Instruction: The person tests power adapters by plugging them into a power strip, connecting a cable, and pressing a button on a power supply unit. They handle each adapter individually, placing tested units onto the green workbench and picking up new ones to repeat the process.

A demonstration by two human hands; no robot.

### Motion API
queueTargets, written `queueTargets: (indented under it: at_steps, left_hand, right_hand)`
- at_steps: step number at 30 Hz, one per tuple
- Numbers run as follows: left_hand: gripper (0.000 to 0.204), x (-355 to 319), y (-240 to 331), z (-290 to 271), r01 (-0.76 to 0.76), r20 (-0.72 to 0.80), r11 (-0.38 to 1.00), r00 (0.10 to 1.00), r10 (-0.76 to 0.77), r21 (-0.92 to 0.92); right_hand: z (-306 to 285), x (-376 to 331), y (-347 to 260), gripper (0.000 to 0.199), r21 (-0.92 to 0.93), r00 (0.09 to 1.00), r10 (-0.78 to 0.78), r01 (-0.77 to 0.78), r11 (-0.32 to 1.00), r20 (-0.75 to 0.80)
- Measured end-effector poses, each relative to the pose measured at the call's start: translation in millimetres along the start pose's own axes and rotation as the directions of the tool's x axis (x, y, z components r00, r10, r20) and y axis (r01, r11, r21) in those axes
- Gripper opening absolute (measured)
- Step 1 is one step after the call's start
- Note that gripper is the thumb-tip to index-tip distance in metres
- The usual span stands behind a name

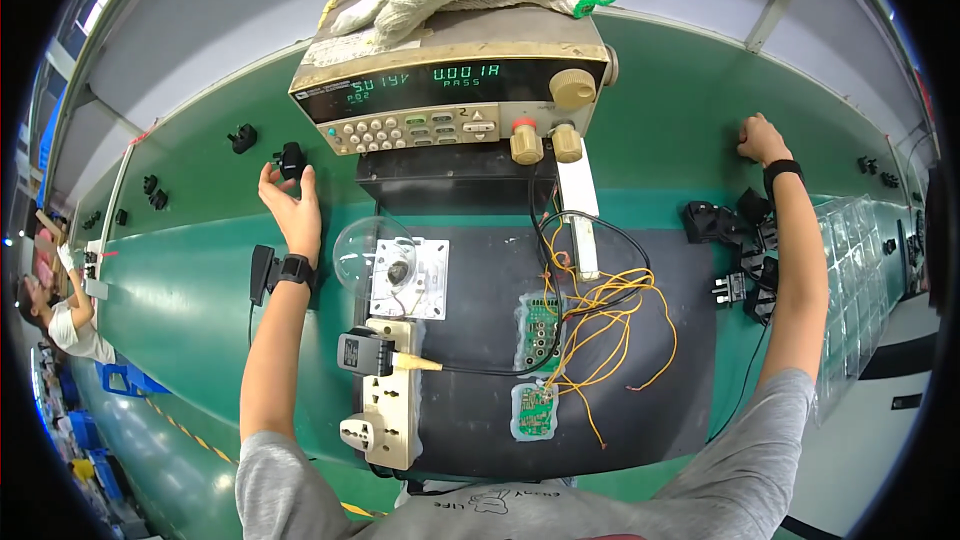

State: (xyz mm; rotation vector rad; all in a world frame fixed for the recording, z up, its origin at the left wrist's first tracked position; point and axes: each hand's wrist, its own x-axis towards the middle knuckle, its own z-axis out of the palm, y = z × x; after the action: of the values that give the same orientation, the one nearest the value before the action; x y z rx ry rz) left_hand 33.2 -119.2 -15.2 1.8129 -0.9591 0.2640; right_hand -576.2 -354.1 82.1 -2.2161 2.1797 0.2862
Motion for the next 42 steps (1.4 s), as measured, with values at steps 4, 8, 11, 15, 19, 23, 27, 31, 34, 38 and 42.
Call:
queueTargets:
  at_steps: [4, 8, 11, 15, 19, 23, 27, 31, 34, 38, 42]
  left_hand:
    - [0.066, -1.5, 5.8, 1.7, 0.059, -0.007, 0.983, 0.998, -0.061, -0.175]
    - [0.063, -6.7, 13.0, 19.6, 0.044, -0.030, 0.955, 0.998, -0.056, -0.292]
    - [0.062, -10.9, 5.7, 2.4, 0.068, -0.070, 0.958, 0.993, -0.091, -0.278]
    - [0.059, -28.5, 10.1, -19.4, 0.167, -0.032, 0.868, 0.978, -0.205, -0.468]
    - [0.048, -51.1, 11.7, -54.3, 0.216, 0.077, 0.770, 0.974, -0.213, -0.600]
    - [0.032, -70.1, 57.3, -91.1, -0.061, 0.045, 0.750, 0.992, 0.120, -0.658]
    - [0.031, -78.1, 110.4, -135.4, -0.340, 0.123, 0.597, 0.791, 0.600, -0.726]
    - [0.062, -113.9, 131.2, -146.4, -0.206, 0.248, 0.461, 0.623, 0.742, -0.863]
    - [0.056, -115.6, 125.6, -149.2, -0.109, 0.278, 0.450, 0.654, 0.704, -0.886]
    - [0.044, -100.7, 118.5, -155.7, 0.021, 0.298, 0.389, 0.683, 0.667, -0.921]
    - [0.031, -96.4, 108.4, -151.7, 0.204, 0.369, 0.339, 0.752, 0.546, -0.918]
  right_hand:
    - [3.2, -21.5, 16.7, 0.038, 0.144, 0.976, 0.217, -0.213, 0.966, -0.010]
    - [45.2, -24.1, 89.4, 0.046, 0.318, 0.938, 0.253, -0.172, 0.933, -0.237]
    - [6.0, -55.4, 36.0, 0.050, 0.912, 0.937, 0.340, -0.204, 0.356, 0.077]
    - [-59.6, -134.1, -36.7, 0.037, 0.990, 0.977, -0.204, -0.086, -0.108, 0.063]
    - [-59.6, -226.2, -109.0, 0.037, 0.886, 0.912, -0.411, -0.206, -0.415, 0.020]
    - [-46.5, -297.5, -171.7, 0.045, 0.664, 0.846, -0.525, -0.443, -0.602, 0.089]
    - [-41.5, -336.3, -228.0, 0.042, 0.664, 0.749, -0.647, -0.556, -0.499, 0.142]
    - [-50.0, -359.5, -271.6, 0.038, 0.683, 0.617, -0.762, -0.645, -0.344, 0.198]
    - [-53.7, -364.3, -286.2, 0.038, 0.703, 0.559, -0.816, -0.639, -0.313, 0.146]
    - [-57.9, -377.7, -298.9, 0.047, 0.885, 0.640, -0.755, -0.425, -0.190, 0.145]
    - [-57.8, -382.9, -310.6, 0.065, 0.938, 0.555, -0.821, -0.337, -0.075, 0.134]
